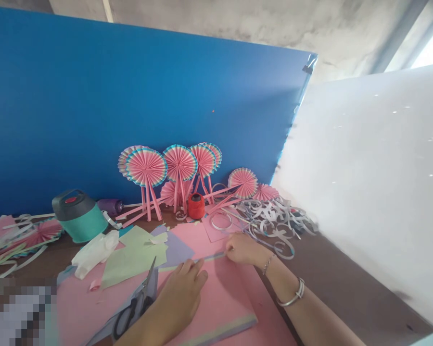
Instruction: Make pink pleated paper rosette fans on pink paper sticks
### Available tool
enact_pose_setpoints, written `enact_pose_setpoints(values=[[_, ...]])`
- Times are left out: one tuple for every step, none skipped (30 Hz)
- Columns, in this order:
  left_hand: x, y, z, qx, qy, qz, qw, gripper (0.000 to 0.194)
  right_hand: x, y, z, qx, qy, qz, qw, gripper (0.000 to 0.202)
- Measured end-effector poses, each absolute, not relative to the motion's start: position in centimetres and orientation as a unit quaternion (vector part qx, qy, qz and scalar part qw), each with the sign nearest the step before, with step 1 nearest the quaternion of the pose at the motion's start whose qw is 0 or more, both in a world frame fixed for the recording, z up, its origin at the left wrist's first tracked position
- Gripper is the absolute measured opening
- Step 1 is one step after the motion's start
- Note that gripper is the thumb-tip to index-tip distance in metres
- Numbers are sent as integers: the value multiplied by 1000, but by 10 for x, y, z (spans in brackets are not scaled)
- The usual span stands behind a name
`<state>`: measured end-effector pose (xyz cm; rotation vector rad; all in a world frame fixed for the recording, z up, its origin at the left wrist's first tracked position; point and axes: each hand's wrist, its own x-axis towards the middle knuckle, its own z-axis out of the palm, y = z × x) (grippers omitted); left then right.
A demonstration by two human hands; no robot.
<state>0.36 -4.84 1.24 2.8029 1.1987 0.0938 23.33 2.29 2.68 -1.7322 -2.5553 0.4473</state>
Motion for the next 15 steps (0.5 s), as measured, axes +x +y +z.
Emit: enact_pose_setpoints(values=[[4, -48, 13, 918, 393, 30, 46, 39, 233, 22, 27, -562, -817, 134, 6, 20], [4, -49, 13, 918, 393, 28, 47, 39, 232, 22, 27, -566, -815, 123, 2, 20], [4, -49, 14, 918, 393, 27, 47, 39, 232, 22, 27, -568, -815, 114, -2, 20], [4, -49, 15, 918, 392, 26, 48, 38, 231, 21, 27, -569, -815, 110, -4, 20], [4, -49, 15, 918, 393, 25, 48, 38, 231, 21, 27, -569, -816, 107, -6, 20], [4, -49, 15, 918, 393, 24, 48, 38, 231, 21, 28, -569, -815, 104, -7, 20], [4, -49, 15, 917, 394, 24, 48, 38, 231, 21, 28, -571, -815, 103, -8, 20], [4, -49, 14, 917, 395, 25, 47, 38, 231, 20, 29, -572, -814, 101, -8, 20], [4, -48, 14, 917, 396, 25, 46, 38, 231, 20, 30, -576, -811, 100, -10, 20], [4, -48, 14, 917, 396, 26, 46, 38, 231, 20, 31, -581, -807, 99, -12, 20], [4, -49, 13, 917, 396, 27, 44, 38, 230, 19, 32, -588, -803, 98, -15, 20], [4, -49, 13, 917, 396, 27, 43, 38, 230, 19, 33, -593, -799, 98, -19, 20], [4, -49, 13, 917, 395, 25, 43, 38, 230, 19, 35, -598, -795, 99, -22, 20], [4, -49, 14, 918, 394, 24, 43, 38, 230, 19, 36, -600, -793, 100, -25, 19], [4, -48, 14, 918, 393, 25, 44, 38, 231, 18, 37, -602, -792, 102, -27, 19]])
